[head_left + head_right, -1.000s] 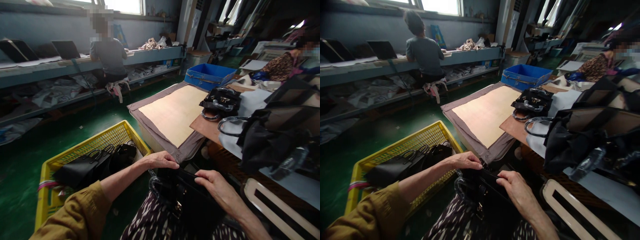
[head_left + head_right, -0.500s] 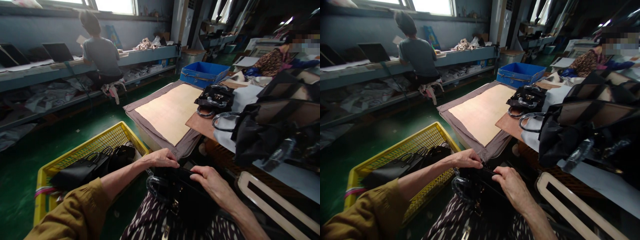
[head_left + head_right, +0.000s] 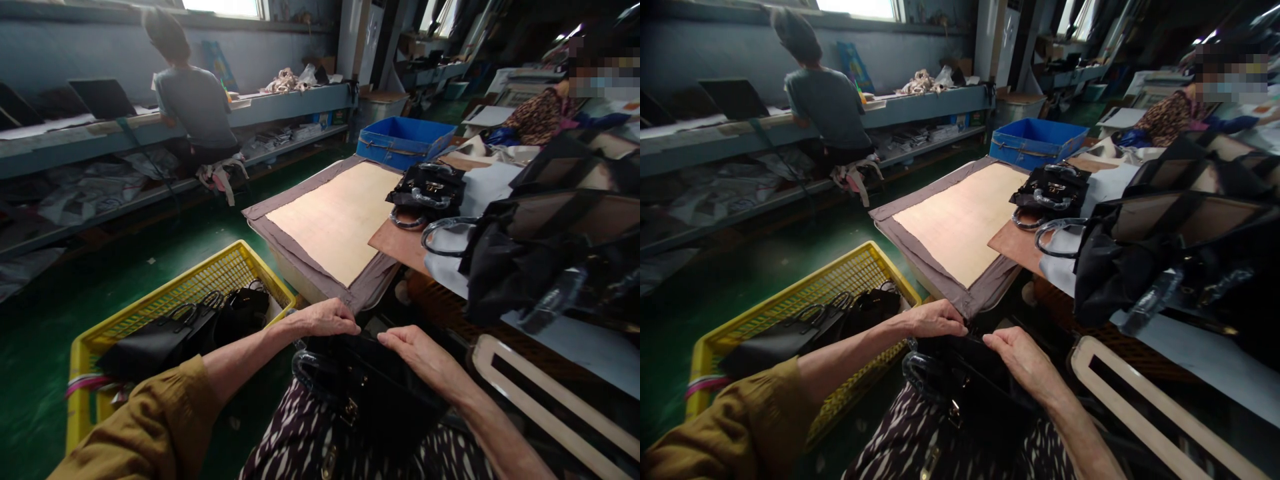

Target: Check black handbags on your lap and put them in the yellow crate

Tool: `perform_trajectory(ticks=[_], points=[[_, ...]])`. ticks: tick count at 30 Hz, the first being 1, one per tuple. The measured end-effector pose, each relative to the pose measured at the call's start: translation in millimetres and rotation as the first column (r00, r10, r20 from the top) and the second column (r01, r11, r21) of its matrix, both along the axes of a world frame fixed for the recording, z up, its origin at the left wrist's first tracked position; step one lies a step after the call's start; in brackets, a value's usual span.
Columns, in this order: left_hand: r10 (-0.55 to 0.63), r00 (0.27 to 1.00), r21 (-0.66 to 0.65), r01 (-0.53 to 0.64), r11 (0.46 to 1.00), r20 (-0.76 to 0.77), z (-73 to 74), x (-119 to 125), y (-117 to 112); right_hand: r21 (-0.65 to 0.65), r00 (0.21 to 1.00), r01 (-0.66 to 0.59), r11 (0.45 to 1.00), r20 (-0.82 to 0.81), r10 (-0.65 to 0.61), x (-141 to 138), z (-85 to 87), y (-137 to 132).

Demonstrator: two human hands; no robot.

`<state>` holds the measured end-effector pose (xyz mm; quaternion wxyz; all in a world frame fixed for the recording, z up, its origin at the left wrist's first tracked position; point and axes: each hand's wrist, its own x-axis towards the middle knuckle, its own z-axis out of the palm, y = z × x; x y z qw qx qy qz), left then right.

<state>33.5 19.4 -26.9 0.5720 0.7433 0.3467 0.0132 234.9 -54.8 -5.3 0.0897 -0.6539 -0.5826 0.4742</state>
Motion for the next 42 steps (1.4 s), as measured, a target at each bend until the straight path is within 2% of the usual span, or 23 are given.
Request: perform_trajectory(ticks=[5,12,17,20,25,30,33,38,42], points=[[0.008,1.000,-0.005,-0.007,1.000,0.001,-4.4,-1,-1,0.076,0.992,-0.048,0.996,0.122,0.038,-1,-6.8,-1],[0.017,1.000,-0.012,-0.017,1.000,0.004,-6.6,1,1,0.177,0.968,-0.160,0.971,0.223,0.118,-8,12.4,-4],[0.021,1.000,0.002,-0.021,1.000,-0.008,-3.0,4,0,0.213,0.938,-0.239,0.948,0.305,0.168,-21,12.8,-2],[0.021,0.999,-0.001,-0.021,1.000,-0.025,1.1,7,-2,0.203,0.948,-0.229,0.952,0.266,0.171,-28,9.8,2],[0.050,0.998,-0.007,-0.050,0.999,-0.048,2.9,7,-4,0.174,0.948,-0.180,0.968,0.292,0.124,-32,9.2,6],[0.167,0.985,-0.130,-0.173,0.976,-0.050,-4.2,-5,-2,0.191,0.955,-0.153,0.970,0.283,0.095,-31,9.8,6],[0.192,0.981,-0.170,-0.191,0.967,-0.006,-5.1,-16,0,0.198,0.954,-0.146,0.969,0.289,0.084,-30,9.0,6],[0.093,0.992,-0.089,-0.086,0.992,0.085,-5.8,-24,-1,0.214,0.955,-0.156,0.964,0.282,0.092,-30,7.9,5],[0.103,0.989,-0.033,-0.100,0.994,0.103,-10.8,-21,-3,0.225,0.953,-0.158,0.961,0.290,0.088,-31,9.3,4]])
